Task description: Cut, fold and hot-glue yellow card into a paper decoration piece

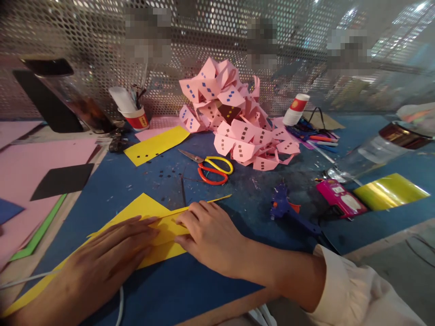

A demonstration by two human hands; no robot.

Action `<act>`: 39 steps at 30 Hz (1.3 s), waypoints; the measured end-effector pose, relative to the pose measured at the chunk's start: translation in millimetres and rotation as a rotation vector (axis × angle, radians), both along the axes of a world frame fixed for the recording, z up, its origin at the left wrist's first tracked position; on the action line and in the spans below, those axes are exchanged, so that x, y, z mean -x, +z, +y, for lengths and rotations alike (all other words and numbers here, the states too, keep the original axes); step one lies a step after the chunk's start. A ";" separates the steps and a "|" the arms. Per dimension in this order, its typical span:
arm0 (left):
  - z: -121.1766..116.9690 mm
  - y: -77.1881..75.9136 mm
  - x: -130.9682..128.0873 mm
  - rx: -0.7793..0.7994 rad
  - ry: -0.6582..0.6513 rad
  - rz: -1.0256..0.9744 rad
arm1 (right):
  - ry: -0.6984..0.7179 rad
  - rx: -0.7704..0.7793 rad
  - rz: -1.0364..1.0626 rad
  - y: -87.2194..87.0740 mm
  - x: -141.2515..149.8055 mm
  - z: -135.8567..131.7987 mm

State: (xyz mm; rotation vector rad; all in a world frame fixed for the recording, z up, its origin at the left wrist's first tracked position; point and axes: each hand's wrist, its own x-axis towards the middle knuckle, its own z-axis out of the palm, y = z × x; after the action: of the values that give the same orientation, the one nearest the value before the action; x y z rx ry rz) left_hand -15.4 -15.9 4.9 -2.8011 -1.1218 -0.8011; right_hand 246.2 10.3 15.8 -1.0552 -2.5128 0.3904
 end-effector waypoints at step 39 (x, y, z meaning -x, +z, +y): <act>-2.6 8.8 -0.6 -0.103 -0.108 0.140 | 0.230 -0.225 -0.112 3.6 4.8 1.9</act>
State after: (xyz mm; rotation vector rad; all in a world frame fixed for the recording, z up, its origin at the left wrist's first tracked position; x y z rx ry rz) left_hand -14.9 -18.6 13.7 -2.8009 -0.8906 -0.6377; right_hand 241.5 12.2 19.4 -0.7235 -2.7105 0.1083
